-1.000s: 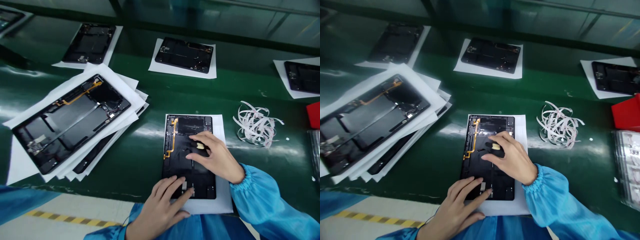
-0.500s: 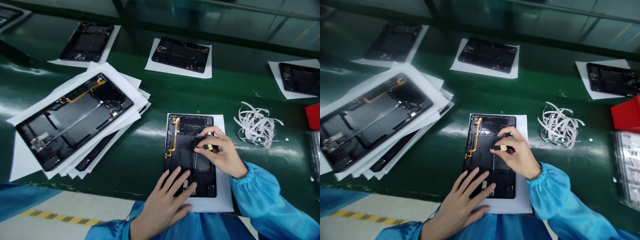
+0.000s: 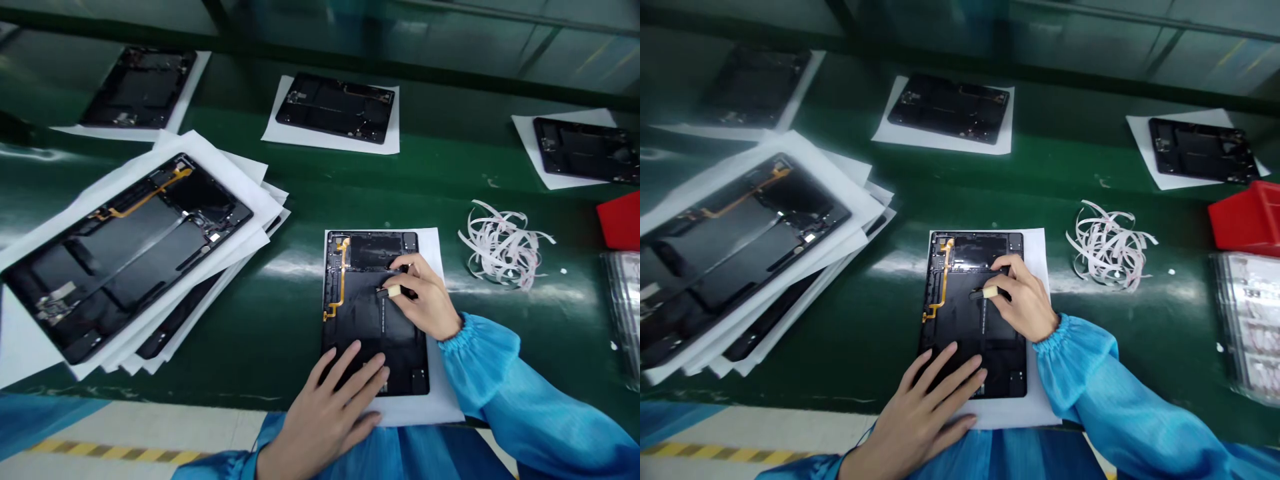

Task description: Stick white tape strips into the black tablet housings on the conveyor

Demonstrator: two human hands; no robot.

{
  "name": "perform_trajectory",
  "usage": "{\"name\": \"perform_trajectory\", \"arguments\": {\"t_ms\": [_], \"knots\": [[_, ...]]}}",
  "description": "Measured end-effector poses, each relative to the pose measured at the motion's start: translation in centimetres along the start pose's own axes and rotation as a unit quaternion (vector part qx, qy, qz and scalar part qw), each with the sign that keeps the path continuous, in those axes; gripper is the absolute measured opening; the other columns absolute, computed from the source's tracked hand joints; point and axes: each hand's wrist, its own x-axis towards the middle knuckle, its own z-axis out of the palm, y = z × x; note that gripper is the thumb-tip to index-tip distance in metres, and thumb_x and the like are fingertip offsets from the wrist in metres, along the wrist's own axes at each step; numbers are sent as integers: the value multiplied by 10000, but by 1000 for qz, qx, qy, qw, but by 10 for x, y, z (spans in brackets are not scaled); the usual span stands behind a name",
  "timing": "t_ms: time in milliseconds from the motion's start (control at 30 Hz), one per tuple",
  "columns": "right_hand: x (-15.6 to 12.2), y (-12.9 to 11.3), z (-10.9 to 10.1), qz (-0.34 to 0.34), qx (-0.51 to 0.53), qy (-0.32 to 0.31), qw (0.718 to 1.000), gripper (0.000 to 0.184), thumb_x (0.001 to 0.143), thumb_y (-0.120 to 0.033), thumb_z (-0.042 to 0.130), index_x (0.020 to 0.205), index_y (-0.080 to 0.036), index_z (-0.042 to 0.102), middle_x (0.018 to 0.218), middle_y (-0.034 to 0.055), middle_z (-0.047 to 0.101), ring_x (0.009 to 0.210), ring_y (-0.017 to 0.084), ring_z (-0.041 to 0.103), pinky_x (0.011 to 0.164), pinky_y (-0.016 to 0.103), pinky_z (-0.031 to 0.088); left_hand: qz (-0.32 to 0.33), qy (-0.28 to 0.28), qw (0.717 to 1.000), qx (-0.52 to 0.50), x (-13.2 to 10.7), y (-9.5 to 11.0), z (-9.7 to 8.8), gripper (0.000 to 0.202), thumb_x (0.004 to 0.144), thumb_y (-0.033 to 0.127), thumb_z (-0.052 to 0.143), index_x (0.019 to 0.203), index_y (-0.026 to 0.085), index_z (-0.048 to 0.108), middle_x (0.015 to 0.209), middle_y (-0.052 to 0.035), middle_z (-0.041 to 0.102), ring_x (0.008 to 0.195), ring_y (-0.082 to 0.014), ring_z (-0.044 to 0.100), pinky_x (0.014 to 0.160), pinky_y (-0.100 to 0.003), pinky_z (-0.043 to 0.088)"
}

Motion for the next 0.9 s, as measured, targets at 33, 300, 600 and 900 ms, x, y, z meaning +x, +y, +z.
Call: {"name": "perform_trajectory", "arguments": {"t_ms": [33,300,600,900], "knots": [[0,1,0,-2,-1,0,1000,182,843,-66,582,849,-205,699,1091,65,593,656,120,507,638,298,498,1,-2,1000,-1,-1,0,1,446,919,503,610,1302,277,634,1416,95,572,1406,-217,337,1232,-376,37],[0,1,0,-5,-11,0,1000,178,839,-67,580,847,-211,685,1082,61,593,636,118,506,617,295,497,12,-16,1000,12,-1,-1,3,437,942,520,566,1304,285,634,1459,103,521,1501,-219,165,1236,-399,-8],[1,0,3,-18,-15,12,1000,152,857,-78,581,834,-196,675,1068,63,591,635,111,512,613,281,497,16,-14,1000,11,-1,-2,5,437,928,516,591,1292,278,641,1404,88,582,1515,-209,115,1236,-399,-23],[-1,-2,2,-5,-1,9,1000,173,832,-53,573,830,-200,665,1059,58,594,644,109,532,600,269,507,22,-6,1000,19,-3,-3,6,419,901,530,615,1237,287,676,1457,89,531,1511,-231,139,1242,-404,9]]}}
